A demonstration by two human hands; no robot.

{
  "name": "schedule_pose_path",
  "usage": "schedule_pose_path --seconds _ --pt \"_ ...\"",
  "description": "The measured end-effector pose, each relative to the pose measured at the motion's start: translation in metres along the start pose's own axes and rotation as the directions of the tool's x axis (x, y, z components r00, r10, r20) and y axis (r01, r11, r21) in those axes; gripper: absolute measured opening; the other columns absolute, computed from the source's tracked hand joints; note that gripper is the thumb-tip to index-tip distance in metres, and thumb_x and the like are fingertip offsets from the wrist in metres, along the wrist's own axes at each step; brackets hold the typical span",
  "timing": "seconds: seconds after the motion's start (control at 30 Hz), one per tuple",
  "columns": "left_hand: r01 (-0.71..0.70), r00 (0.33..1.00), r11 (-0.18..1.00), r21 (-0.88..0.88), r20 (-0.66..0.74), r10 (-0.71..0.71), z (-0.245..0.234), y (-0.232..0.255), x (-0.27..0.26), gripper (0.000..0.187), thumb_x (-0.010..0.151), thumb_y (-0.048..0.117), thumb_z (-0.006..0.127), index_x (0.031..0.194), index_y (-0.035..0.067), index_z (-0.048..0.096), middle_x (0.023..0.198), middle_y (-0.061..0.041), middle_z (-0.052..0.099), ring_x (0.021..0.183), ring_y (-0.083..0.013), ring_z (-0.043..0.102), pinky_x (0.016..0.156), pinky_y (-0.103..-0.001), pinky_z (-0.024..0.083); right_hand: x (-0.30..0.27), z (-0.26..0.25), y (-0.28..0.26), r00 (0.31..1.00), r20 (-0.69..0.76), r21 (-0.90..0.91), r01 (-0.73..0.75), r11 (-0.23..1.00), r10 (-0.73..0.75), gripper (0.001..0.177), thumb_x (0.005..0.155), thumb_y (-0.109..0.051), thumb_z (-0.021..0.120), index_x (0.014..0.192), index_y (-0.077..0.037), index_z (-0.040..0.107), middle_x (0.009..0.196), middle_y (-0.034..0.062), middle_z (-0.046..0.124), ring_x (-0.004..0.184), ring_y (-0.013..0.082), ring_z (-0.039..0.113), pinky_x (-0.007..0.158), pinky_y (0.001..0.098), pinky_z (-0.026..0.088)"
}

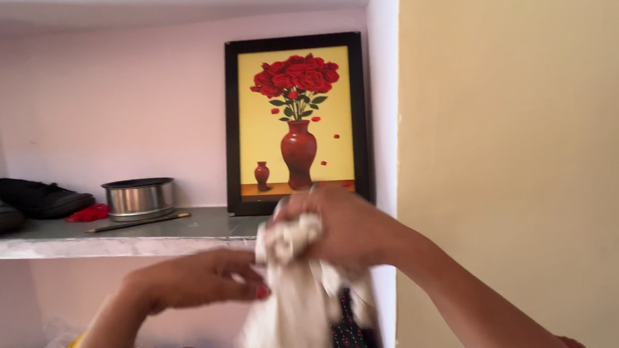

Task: The person wipes the back and front of a framed picture with a white cloth, then places it on a shelf. They continue wiping other framed pictures and a small blue toy on a different shelf, handling each item one at a time.

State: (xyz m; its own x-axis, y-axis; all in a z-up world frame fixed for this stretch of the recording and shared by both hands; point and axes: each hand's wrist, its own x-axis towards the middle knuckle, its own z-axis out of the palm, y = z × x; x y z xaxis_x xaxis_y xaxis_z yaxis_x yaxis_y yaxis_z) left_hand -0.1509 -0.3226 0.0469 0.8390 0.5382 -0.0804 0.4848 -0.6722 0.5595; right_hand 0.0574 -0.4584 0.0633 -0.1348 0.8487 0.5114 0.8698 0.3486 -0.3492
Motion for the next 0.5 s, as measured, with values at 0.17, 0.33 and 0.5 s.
schedule_pose_path --seconds 0.17,0.33,0.5 --pt "-0.057 0.877 0.997 -0.048 -0.48 0.027 -0.024 -0.016 -0.004 0.04 0.091 0.033 0.072 0.128 0.018 0.072 0.108 -0.009 0.082 0.102 -0.0271 0.074 0.092 -0.041 0.056 0.027 0.024 -0.006 0.866 -0.446 -0.277 0.108 0.955 -0.227 0.065 0.078 -0.041 0.083 0.134 -0.012 0.067 0.13 0.0162 0.062 0.114 0.0289 0.062 0.099 0.04 0.052" --pt "-0.125 0.695 0.99 0.067 -0.706 0.135 -0.031 -0.064 0.003 0.037 0.093 0.027 0.069 0.129 0.017 0.071 0.119 -0.003 0.08 0.114 -0.0171 0.072 0.097 -0.034 0.056 0.026 0.055 0.003 0.974 -0.18 -0.52 -0.214 0.827 0.138 0.079 0.078 -0.066 0.076 0.141 -0.021 0.057 0.124 0.0157 0.062 0.116 0.0318 0.061 0.097 0.0469 0.051" --pt "-0.302 0.653 0.951 -0.057 -0.739 0.163 -0.042 -0.115 0.016 0.041 0.092 0.01 0.058 0.132 0.013 0.067 0.127 -0.003 0.073 0.123 -0.017 0.072 0.104 -0.034 0.053 0.071 0.082 0.02 0.997 -0.052 -0.495 -0.074 0.865 0.056 0.079 0.078 -0.061 0.078 0.139 -0.014 0.057 0.123 0.0167 0.063 0.116 0.0342 0.06 0.096 0.0485 0.051"
